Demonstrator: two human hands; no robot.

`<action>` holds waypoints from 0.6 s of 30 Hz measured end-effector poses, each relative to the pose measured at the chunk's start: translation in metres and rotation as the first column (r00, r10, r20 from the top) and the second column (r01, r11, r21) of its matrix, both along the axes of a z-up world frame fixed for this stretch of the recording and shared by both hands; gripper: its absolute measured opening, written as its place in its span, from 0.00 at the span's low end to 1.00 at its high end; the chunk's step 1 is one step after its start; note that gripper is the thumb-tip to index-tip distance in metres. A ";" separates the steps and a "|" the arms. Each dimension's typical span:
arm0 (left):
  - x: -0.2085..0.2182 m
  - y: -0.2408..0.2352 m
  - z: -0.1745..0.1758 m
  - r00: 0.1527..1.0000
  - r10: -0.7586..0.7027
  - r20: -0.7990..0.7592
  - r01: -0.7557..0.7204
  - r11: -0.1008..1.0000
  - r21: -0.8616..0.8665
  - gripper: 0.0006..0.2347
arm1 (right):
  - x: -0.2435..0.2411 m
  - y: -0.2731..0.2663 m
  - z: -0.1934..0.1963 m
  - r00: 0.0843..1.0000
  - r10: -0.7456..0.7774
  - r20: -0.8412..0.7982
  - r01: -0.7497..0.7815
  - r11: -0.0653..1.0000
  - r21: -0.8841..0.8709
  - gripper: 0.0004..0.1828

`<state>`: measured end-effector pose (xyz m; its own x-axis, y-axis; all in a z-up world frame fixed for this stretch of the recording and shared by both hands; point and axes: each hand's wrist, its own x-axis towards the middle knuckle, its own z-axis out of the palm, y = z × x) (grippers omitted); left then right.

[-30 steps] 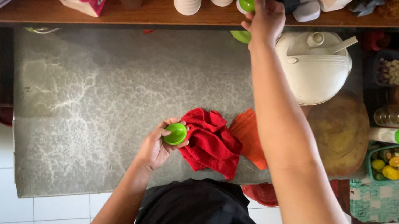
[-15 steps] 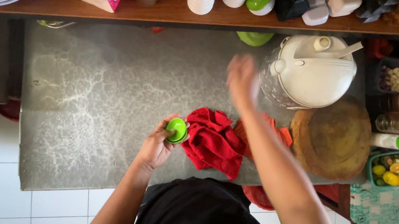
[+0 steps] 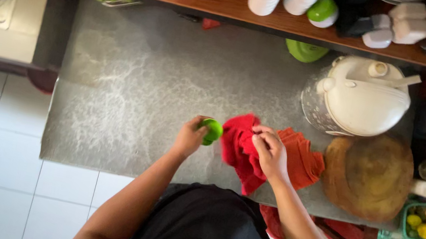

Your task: The person stirs a pot on the stove, then dries multiple small cups and several white plates using a red cloth. The dried items are placed on a shelf or stacked on the counter.

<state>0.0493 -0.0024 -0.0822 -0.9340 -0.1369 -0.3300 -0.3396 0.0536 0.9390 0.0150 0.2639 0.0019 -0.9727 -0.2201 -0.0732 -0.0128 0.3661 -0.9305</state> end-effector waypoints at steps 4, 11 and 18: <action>-0.003 0.031 0.012 0.997 -0.075 0.018 0.071 0.982 0.174 0.13 | -0.002 -0.041 0.061 0.859 0.393 -0.329 -0.330 0.915 0.232 0.23; 0.015 0.042 0.072 0.987 -0.143 0.067 0.122 0.960 0.250 0.19 | -0.005 -0.058 0.055 0.965 0.251 -0.073 -0.217 0.926 0.310 0.26; 0.010 0.046 0.071 0.999 -0.038 -0.020 0.035 0.991 -0.131 0.18 | -0.001 -0.070 0.020 0.990 0.133 -0.047 -0.100 0.896 0.433 0.21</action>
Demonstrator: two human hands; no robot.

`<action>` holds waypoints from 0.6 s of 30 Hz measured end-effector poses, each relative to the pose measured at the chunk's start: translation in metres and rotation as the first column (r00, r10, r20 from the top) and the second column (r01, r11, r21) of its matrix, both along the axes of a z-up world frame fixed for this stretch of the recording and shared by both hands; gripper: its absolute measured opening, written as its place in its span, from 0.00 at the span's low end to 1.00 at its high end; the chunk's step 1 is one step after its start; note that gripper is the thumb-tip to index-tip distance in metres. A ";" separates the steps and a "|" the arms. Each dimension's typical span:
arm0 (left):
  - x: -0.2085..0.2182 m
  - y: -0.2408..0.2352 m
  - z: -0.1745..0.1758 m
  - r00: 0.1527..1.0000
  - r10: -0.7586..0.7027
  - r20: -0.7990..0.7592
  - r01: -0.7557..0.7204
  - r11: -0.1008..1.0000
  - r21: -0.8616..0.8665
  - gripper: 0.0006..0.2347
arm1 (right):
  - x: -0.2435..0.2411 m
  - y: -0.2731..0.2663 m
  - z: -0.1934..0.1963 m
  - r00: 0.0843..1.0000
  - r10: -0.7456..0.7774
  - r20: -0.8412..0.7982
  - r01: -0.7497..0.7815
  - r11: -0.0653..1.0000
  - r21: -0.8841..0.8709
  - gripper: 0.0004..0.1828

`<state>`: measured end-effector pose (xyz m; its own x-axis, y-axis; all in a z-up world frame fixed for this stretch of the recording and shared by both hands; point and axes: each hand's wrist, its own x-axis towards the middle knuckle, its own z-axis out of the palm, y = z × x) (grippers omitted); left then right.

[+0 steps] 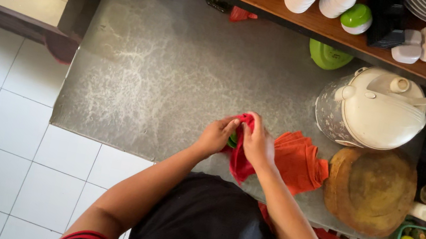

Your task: The person stirs a pot on the stove, then dries multiple small cups and several white plates using a red cloth. The dried items are placed on a shelf or stacked on the counter.

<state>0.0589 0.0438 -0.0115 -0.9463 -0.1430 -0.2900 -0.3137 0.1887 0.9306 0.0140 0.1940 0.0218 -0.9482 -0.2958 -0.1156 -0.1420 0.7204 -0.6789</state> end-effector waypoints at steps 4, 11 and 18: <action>-0.001 0.004 -0.013 0.999 -0.008 0.041 0.002 0.990 0.139 0.18 | -0.005 0.003 -0.001 0.974 0.177 -0.143 -0.201 0.963 -0.179 0.28; -0.009 0.000 -0.007 1.000 0.004 -0.001 -0.004 0.989 0.149 0.18 | -0.013 0.002 -0.006 0.999 0.046 -0.001 -0.046 0.993 0.108 0.16; -0.005 -0.004 -0.018 0.994 0.044 -0.104 -0.019 0.973 0.228 0.17 | -0.016 -0.002 0.012 0.950 0.262 -0.168 -0.281 0.954 -0.100 0.29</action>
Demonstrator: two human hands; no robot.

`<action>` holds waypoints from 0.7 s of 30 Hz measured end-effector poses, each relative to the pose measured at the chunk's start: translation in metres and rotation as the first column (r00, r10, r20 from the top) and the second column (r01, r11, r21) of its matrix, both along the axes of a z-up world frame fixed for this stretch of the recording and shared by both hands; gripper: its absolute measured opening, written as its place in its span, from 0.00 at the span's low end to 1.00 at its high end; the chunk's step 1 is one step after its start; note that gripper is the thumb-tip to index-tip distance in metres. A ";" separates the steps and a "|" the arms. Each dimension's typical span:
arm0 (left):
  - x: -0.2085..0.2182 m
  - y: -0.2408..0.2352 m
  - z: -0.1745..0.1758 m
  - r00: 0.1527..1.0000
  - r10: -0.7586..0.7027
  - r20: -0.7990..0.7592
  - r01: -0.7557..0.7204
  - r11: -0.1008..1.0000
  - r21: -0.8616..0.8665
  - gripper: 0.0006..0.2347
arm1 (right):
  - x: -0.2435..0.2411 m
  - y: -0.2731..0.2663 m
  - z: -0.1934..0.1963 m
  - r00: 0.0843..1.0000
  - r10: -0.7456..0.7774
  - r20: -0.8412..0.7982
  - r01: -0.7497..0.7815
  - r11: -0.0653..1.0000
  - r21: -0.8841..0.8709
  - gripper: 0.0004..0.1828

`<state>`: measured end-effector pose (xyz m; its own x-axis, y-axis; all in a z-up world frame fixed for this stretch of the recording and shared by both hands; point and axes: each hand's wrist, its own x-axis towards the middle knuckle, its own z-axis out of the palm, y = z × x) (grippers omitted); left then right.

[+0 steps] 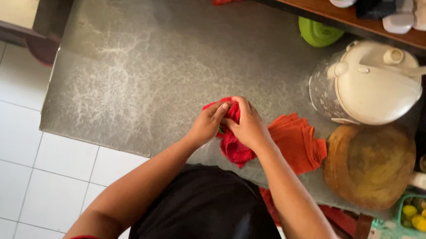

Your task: The person stirs a pot on the stove, then dries multiple small cups and several white plates using a red cloth. The dried items are placed on a shelf or stacked on the counter.

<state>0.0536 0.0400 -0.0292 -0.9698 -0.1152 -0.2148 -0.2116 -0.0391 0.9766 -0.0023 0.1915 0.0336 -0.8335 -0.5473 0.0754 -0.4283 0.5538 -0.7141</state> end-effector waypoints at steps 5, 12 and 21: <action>0.003 -0.001 0.000 0.991 -0.025 0.132 -0.005 0.974 0.225 0.17 | -0.003 -0.006 0.014 0.995 -0.046 0.091 0.032 0.988 0.154 0.18; -0.004 -0.011 -0.012 0.997 0.068 -0.026 -0.060 0.969 0.239 0.13 | -0.011 -0.017 0.022 0.996 -0.083 -0.029 0.086 0.987 0.135 0.15; -0.020 -0.035 -0.005 0.944 0.331 0.000 -0.318 0.907 0.276 0.11 | -0.014 0.003 0.032 0.949 -0.263 -0.172 0.277 0.959 0.059 0.17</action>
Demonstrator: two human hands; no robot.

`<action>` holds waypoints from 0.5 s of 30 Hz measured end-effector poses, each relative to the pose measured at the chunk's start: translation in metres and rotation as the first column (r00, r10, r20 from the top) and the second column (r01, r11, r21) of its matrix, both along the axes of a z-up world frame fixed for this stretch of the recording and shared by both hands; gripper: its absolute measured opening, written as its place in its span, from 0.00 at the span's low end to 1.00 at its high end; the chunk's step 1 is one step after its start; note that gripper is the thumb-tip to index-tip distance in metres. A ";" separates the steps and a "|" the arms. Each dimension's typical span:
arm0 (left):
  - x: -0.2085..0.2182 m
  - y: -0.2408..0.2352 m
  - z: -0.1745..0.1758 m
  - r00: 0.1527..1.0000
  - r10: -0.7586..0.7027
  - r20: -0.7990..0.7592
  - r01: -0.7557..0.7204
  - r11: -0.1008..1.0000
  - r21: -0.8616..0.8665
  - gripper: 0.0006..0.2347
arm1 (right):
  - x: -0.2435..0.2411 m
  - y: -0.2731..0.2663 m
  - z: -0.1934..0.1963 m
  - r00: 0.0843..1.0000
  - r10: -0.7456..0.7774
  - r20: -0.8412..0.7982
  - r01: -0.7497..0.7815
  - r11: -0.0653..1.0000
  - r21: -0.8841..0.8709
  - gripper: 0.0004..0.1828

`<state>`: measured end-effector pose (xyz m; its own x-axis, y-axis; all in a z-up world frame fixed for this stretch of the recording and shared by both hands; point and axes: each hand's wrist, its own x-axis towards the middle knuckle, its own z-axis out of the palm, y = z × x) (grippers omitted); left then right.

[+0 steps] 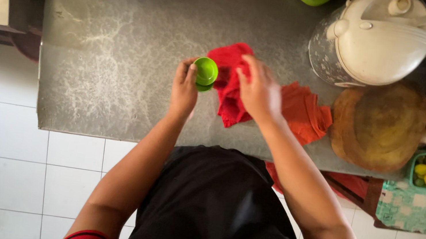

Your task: The person stirs a pot on the stove, then dries multiple small cups and several white plates using a red cloth. The dried items are placed on a shelf or stacked on the counter.

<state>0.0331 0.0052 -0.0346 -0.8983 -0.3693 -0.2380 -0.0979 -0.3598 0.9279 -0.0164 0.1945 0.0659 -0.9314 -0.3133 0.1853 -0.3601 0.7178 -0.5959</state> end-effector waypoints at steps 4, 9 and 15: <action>0.001 -0.011 0.018 0.994 -0.083 0.070 0.082 0.997 0.005 0.11 | 0.001 0.017 0.027 0.986 0.092 0.139 -0.114 0.981 0.160 0.25; -0.007 0.006 0.028 0.976 -0.214 0.047 0.207 0.970 0.125 0.11 | 0.006 0.013 0.032 0.894 0.382 -0.236 -0.331 0.916 0.227 0.27; -0.012 -0.003 0.022 0.967 -0.201 0.158 0.150 0.947 0.283 0.19 | -0.029 0.030 0.000 0.979 0.169 -0.118 -0.186 0.969 -0.161 0.06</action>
<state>0.0212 0.0023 -0.0131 -0.8750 -0.1100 -0.4715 -0.3402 -0.5532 0.7604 -0.0456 0.2248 0.0656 -0.8369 -0.4277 0.3416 -0.5381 0.5282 -0.6568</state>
